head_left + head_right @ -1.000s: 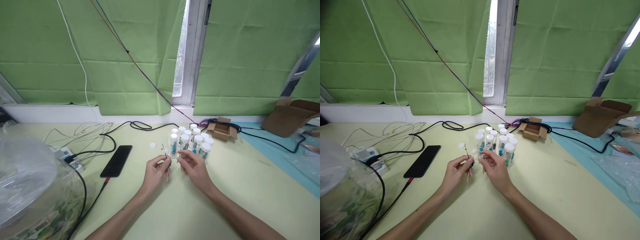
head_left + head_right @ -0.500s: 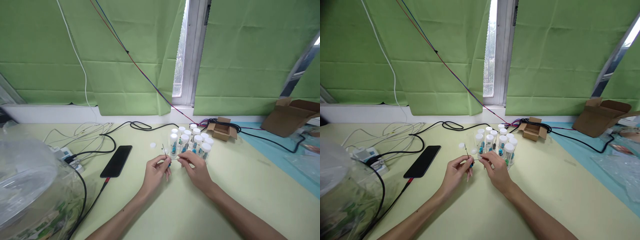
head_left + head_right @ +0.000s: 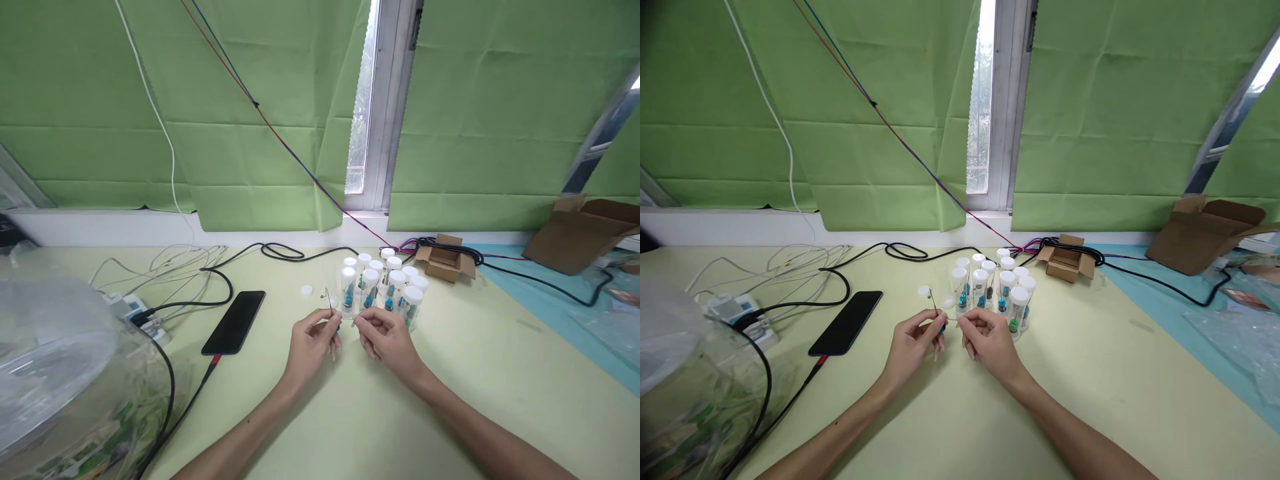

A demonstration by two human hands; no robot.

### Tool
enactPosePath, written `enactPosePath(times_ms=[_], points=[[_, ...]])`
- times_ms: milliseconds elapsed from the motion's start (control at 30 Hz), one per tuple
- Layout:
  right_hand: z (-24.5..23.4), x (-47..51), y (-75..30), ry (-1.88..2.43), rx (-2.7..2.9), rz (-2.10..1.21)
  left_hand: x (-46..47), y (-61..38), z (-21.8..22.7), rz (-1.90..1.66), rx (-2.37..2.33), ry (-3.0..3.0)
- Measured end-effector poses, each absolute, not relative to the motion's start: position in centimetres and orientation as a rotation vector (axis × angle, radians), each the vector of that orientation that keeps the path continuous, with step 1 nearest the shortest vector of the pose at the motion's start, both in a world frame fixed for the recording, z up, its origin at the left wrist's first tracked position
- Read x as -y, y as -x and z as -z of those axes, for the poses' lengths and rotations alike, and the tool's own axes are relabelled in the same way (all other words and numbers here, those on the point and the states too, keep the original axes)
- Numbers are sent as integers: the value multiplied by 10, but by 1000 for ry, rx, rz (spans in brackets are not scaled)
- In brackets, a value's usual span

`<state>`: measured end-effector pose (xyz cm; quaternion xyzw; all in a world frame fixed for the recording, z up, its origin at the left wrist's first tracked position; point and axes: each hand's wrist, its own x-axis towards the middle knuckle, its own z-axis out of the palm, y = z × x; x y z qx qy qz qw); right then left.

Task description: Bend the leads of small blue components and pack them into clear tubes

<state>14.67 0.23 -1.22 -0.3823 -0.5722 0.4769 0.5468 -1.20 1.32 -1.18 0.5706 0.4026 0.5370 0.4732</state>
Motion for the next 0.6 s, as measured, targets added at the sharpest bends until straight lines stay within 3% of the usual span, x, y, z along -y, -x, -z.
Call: enactPosePath(times_ms=[267, 600], points=[[18, -8, -146, 811, 1218, -1305, -12, 11, 11, -1299, -995, -1405], [13, -4, -146, 780, 1324, -1118, -13, 11, 6, -1295, -976, -1293]])
